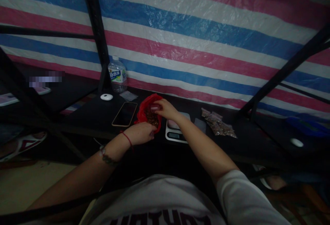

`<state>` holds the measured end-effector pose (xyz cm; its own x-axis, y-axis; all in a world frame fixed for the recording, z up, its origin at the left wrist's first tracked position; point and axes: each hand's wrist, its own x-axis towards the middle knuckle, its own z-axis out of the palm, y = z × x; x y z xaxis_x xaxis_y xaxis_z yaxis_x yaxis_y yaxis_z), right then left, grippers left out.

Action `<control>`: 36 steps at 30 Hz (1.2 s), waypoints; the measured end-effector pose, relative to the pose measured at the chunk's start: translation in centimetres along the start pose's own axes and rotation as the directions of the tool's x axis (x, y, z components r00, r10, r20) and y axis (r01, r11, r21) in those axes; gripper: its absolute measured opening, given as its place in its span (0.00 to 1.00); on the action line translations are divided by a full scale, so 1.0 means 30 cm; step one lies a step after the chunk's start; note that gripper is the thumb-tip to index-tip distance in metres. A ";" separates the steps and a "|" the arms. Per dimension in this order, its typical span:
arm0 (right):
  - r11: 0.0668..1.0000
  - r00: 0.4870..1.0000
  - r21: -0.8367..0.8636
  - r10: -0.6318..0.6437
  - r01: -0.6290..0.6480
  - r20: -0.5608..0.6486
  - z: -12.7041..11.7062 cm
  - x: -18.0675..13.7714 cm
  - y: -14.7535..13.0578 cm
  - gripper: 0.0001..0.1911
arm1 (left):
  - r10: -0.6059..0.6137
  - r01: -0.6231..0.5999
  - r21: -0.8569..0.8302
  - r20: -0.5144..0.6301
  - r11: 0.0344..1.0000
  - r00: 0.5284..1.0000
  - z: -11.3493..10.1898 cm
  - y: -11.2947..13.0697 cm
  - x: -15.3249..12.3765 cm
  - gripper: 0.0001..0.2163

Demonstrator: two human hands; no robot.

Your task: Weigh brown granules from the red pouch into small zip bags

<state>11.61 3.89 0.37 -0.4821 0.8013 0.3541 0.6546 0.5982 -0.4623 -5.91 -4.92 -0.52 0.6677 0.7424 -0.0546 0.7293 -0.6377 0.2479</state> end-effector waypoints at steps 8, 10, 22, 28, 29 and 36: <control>0.997 0.981 -0.080 -0.004 0.021 0.195 -0.006 -0.075 -0.038 0.07 | -0.198 0.201 -0.017 -0.281 0.979 0.939 -0.116 -0.016 0.053 0.15; 0.992 0.986 -0.124 0.044 -0.024 0.163 -0.013 -0.086 -0.036 0.07 | -0.230 0.233 -0.033 -0.339 0.972 0.912 -0.131 -0.028 0.069 0.15; 0.941 0.928 0.035 0.339 -0.338 -0.157 -0.121 -0.320 0.210 0.21 | -0.396 0.103 -0.458 -0.610 0.883 0.687 -0.123 -0.110 -0.018 0.30; 0.952 0.921 -0.133 0.221 -0.274 -0.321 -0.153 -0.330 0.149 0.30 | -0.044 -0.077 -0.195 -0.548 0.978 0.835 -0.131 -0.143 -0.029 0.20; 0.965 0.921 -0.133 0.167 -0.226 -0.352 -0.157 -0.307 0.118 0.29 | 0.020 -0.106 -0.144 -0.503 0.984 0.864 -0.128 -0.147 -0.027 0.19; 0.964 0.933 -0.041 -0.242 0.262 0.268 -0.045 -0.028 -0.074 0.16 | 0.154 -0.169 -0.047 -0.231 0.984 0.961 -0.090 -0.168 -0.011 0.15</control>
<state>11.36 1.87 2.20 -0.7639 0.6052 0.2241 0.5289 0.7861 -0.3199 -10.20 -1.40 0.87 0.7193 0.6624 0.2095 0.5977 -0.7438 0.2992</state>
